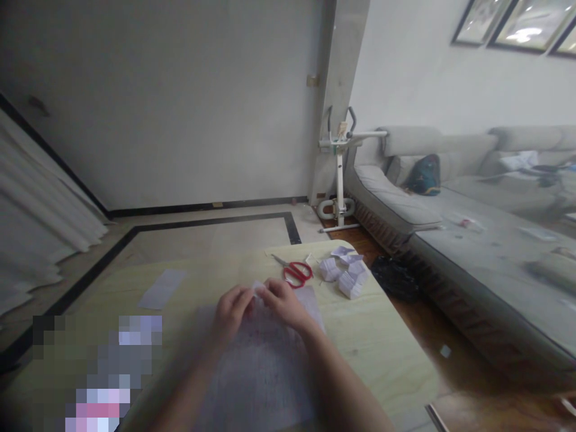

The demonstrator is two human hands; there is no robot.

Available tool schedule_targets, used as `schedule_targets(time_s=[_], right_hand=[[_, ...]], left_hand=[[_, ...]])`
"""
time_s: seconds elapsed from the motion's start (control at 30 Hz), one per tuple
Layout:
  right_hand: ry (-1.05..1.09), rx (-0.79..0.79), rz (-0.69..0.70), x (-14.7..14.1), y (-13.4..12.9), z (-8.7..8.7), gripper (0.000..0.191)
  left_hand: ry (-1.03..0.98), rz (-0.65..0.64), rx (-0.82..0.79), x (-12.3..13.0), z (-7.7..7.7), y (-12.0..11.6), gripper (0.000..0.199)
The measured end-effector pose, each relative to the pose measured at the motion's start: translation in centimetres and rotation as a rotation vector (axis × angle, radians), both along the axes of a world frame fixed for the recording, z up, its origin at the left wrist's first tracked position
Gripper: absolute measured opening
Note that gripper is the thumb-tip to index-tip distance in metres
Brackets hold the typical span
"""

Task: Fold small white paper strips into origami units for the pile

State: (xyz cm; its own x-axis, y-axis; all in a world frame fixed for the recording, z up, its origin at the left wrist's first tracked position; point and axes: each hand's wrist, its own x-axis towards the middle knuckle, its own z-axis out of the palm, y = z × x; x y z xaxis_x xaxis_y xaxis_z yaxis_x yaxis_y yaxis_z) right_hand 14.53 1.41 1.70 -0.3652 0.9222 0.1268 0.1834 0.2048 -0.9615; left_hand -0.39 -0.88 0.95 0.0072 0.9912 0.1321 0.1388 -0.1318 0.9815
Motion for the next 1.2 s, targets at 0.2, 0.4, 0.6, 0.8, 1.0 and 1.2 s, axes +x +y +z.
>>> schedule_targets(time_s=[0.2, 0.4, 0.6, 0.8, 1.0, 1.2], right_hand=[[0.002, -0.041, 0.034, -0.2, -0.1, -0.2, 0.031], [-0.041, -0.013, -0.043, 0.0, 0.1, -0.1, 0.027], [-0.195, 0.139, -0.038, -0.1, 0.0, 0.1, 0.024], [-0.165, 0.151, -0.09, -0.6, 0.2, -0.8, 0.018], [-0.134, 0.131, -0.111, -0.6, 0.4, -0.9, 0.021], [-0.254, 0.2, -0.135, -0.6, 0.3, -1.3, 0.02]], left_hand=[[-0.001, 0.06, 0.011, -0.1, 0.3, 0.0, 0.03], [0.064, 0.05, 0.038, 0.0, -0.1, 0.2, 0.026], [0.111, 0.139, 0.124, -0.4, -0.8, 0.5, 0.033], [0.037, 0.141, 0.048, -0.5, -1.1, 1.0, 0.026], [-0.028, 0.154, 0.034, -0.3, -0.7, 1.0, 0.022], [0.041, 0.131, 0.022, -0.5, -0.7, 1.1, 0.022]])
